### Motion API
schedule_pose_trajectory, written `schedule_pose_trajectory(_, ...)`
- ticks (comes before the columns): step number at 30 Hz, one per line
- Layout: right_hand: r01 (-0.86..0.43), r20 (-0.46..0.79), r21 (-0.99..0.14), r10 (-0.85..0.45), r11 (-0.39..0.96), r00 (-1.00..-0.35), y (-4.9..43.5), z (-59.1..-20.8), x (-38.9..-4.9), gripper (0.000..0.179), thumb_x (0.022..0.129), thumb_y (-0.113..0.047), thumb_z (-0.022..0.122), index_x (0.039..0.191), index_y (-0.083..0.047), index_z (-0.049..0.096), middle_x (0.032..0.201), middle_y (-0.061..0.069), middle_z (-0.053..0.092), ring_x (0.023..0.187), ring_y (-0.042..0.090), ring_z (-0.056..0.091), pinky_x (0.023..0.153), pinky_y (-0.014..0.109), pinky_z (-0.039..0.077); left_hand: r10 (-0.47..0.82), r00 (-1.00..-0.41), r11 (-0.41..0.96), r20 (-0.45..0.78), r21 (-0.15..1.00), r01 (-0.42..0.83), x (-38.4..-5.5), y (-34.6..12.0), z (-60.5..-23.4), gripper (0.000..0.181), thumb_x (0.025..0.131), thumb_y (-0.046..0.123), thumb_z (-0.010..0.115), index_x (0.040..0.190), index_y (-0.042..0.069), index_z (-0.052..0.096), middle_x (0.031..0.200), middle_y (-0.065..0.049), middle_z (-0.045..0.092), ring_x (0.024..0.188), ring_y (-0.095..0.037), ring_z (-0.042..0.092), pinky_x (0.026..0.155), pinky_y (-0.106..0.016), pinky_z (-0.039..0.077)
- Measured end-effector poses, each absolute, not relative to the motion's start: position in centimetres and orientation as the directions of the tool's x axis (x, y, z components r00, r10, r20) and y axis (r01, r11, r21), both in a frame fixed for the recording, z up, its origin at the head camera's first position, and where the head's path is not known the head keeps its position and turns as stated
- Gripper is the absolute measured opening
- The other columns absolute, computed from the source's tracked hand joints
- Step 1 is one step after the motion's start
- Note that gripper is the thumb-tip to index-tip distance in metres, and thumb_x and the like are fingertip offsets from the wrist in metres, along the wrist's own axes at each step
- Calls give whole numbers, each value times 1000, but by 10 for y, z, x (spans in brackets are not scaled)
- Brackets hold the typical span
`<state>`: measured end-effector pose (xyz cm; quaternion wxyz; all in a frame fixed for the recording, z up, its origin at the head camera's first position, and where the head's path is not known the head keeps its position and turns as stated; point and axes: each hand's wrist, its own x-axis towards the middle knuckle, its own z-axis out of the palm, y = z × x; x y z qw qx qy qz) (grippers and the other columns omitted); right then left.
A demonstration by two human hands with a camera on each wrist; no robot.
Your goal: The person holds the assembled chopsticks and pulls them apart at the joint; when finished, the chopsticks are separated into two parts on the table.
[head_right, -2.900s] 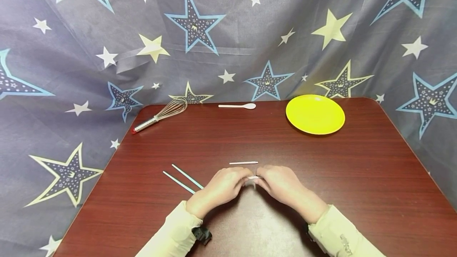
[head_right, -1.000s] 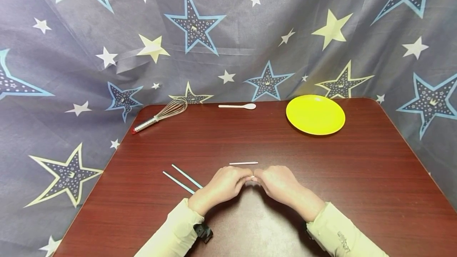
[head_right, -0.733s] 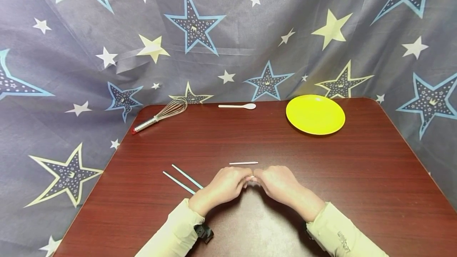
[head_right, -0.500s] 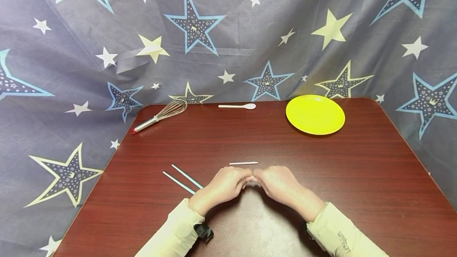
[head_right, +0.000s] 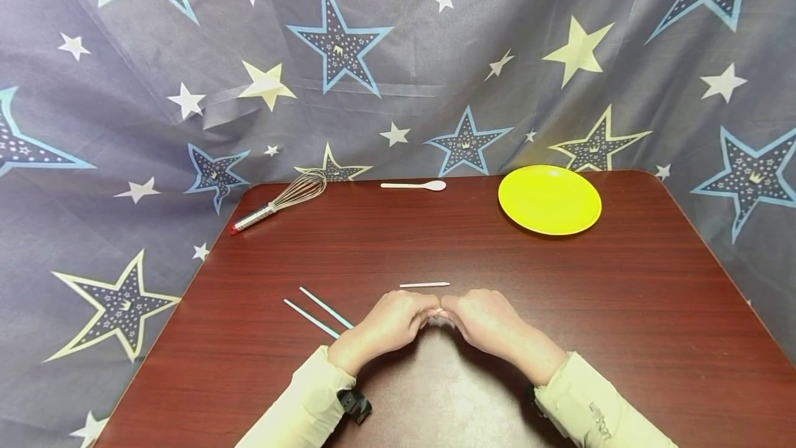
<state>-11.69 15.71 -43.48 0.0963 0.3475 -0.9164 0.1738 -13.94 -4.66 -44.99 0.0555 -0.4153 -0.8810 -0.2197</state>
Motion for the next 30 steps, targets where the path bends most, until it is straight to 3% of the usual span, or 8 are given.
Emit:
schedule_pose_trajectory(13,-667,297,-215,-603,713,-740,158,-437,-118,28,90,-26,67,70,-21,48,53,-12,37,44,13,42,42,33,35,718,-651,567,246,334,753,-139,-48,-447,19,96,26,59,80,16,62,66,10,51,60,-7,48,51,-28,41)
schedule_pose_trajectory(20,-655,261,-228,-603,720,-754,161,-435,-116,27,91,-23,67,72,-23,47,54,-17,38,45,6,39,43,29,34,717,-650,577,253,308,756,-141,-52,-445,16,96,24,60,82,17,63,65,11,50,61,-6,49,52,-28,41)
schedule_pose_trajectory(30,-622,259,-251,-568,742,-781,170,-434,-114,27,90,-19,68,72,-21,48,58,-16,39,49,7,41,47,31,37,677,-704,636,216,310,707,-144,-59,-443,18,98,24,57,84,14,60,69,9,50,63,-10,51,56,-30,43)
